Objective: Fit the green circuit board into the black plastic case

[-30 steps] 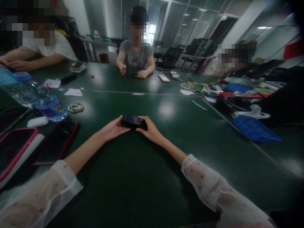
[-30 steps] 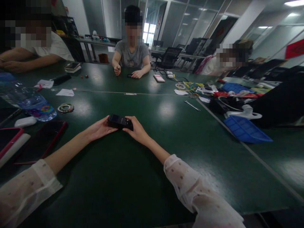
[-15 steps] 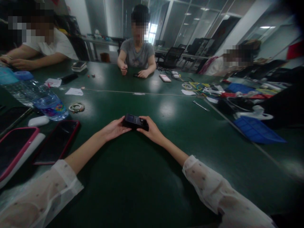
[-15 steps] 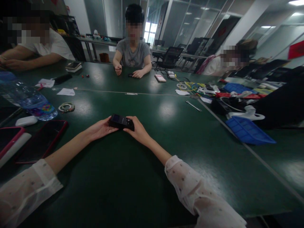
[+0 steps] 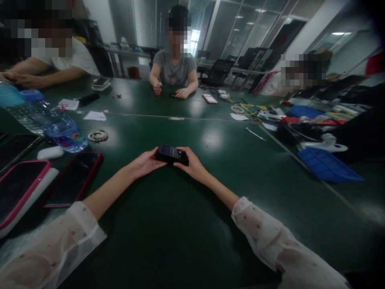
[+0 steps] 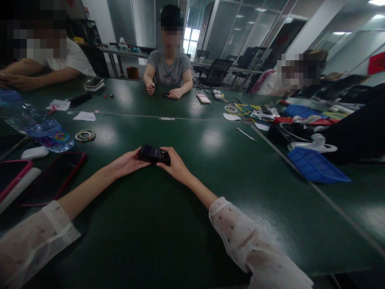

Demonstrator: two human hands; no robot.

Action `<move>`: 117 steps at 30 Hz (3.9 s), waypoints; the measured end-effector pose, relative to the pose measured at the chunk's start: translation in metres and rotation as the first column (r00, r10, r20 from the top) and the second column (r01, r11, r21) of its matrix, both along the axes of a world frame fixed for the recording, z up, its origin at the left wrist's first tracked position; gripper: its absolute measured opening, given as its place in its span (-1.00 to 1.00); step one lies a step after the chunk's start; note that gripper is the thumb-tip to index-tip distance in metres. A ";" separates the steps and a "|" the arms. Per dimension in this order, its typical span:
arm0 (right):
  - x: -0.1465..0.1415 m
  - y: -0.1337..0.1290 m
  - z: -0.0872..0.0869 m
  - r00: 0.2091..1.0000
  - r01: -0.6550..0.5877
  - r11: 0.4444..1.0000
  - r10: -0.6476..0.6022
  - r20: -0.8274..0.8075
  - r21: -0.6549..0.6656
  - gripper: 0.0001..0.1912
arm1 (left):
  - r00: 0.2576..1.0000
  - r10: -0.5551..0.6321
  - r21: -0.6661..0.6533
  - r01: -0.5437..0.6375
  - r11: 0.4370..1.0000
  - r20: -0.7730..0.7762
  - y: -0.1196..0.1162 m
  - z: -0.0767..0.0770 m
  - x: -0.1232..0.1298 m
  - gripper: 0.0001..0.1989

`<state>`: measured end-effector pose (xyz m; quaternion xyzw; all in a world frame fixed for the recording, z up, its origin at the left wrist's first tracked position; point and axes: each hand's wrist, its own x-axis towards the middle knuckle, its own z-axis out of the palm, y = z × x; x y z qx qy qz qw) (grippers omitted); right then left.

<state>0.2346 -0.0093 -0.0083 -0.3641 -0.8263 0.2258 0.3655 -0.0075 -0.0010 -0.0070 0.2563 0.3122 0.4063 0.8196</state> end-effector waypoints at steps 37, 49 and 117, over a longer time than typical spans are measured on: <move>0.000 -0.002 0.002 1.000 0.010 0.999 -0.011 -0.017 -0.044 -0.45 | 0.999 0.022 -0.016 -0.023 1.000 -0.034 -0.001 0.005 0.002 -0.64; 0.000 -0.001 0.002 0.999 0.002 0.999 -0.004 -0.039 -0.052 -0.46 | 0.997 0.052 -0.067 -0.055 0.996 -0.049 -0.004 0.012 0.004 -0.59; 0.004 0.005 -0.001 0.921 -0.030 0.966 -0.073 -0.383 -0.257 -0.41 | 0.995 0.033 0.013 -0.032 0.999 -0.090 -0.001 0.010 0.007 -0.75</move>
